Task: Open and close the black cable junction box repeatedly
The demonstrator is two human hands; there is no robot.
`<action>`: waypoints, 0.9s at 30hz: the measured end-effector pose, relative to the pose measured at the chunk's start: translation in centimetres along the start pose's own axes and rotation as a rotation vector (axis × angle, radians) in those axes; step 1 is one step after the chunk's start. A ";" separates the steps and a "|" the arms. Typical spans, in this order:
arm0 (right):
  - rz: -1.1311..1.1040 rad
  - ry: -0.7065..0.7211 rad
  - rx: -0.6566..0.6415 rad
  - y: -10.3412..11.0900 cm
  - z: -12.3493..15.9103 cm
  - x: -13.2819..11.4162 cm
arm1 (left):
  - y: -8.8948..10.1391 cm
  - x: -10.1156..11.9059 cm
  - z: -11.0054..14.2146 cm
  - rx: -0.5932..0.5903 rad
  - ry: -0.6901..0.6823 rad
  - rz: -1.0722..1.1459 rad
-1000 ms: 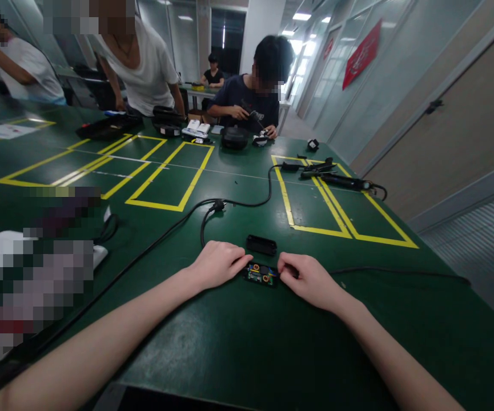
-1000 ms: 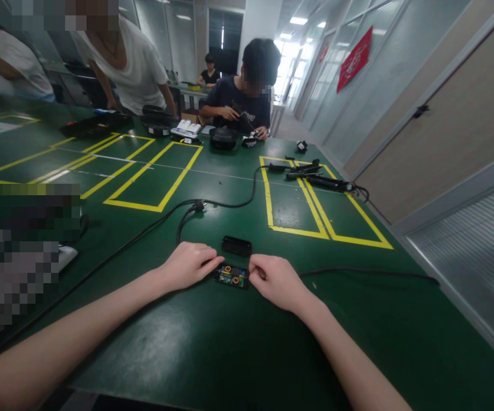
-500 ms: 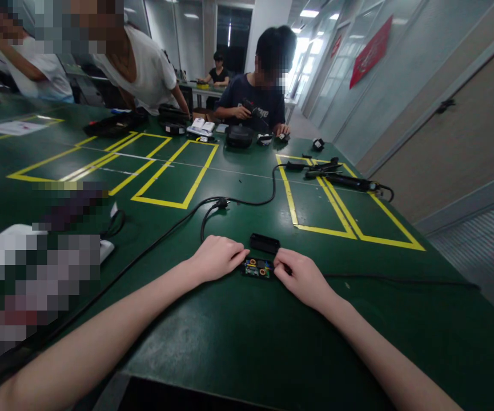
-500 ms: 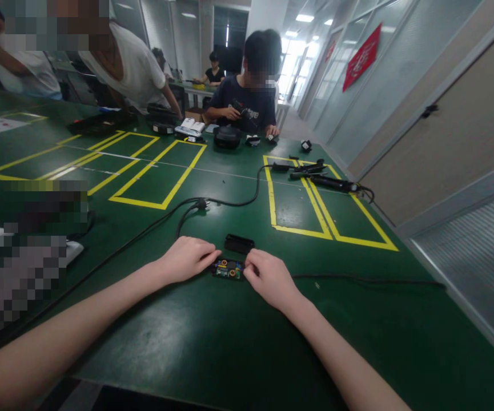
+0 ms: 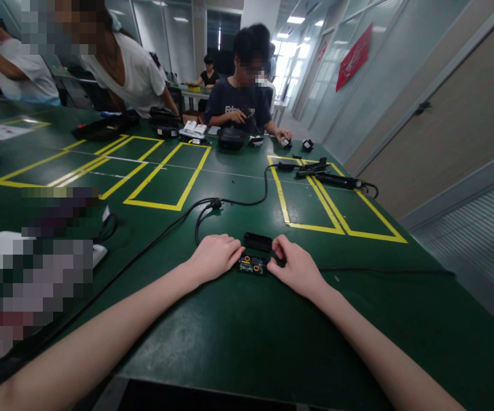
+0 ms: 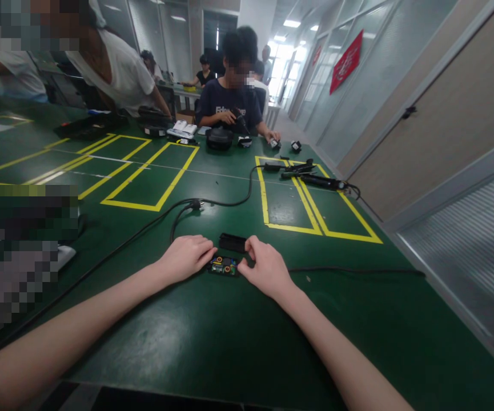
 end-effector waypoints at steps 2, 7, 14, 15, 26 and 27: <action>0.005 0.016 0.062 0.3 0.0 0.1 | 0.3 -0.1 -0.1 0.043 0.006 -0.005; 0.052 0.233 0.100 0.2 0.3 -0.7 | 0.3 -0.2 0.2 0.039 -0.083 0.038; 0.053 0.441 0.189 0.3 0.9 -1.6 | -0.3 0.2 0.7 0.025 -0.214 0.146; 0.047 0.455 0.213 0.4 1.0 -1.7 | -0.2 0.3 0.8 0.046 -0.230 0.145; -0.140 0.441 0.250 0.9 1.2 -1.4 | 1.2 1.5 1.1 0.137 -0.382 0.166; -0.144 0.452 0.268 1.1 1.3 -1.5 | 1.1 1.5 1.1 0.133 -0.376 0.177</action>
Point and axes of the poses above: each hand's wrist, its own z-axis away from the middle knuckle, its own y-axis out of the back of the hand, x = y × z, the point moved 7 cm from there along -z, towards the middle knuckle, and after that the axes turned 12 degrees about z, right-handed, at the moved point
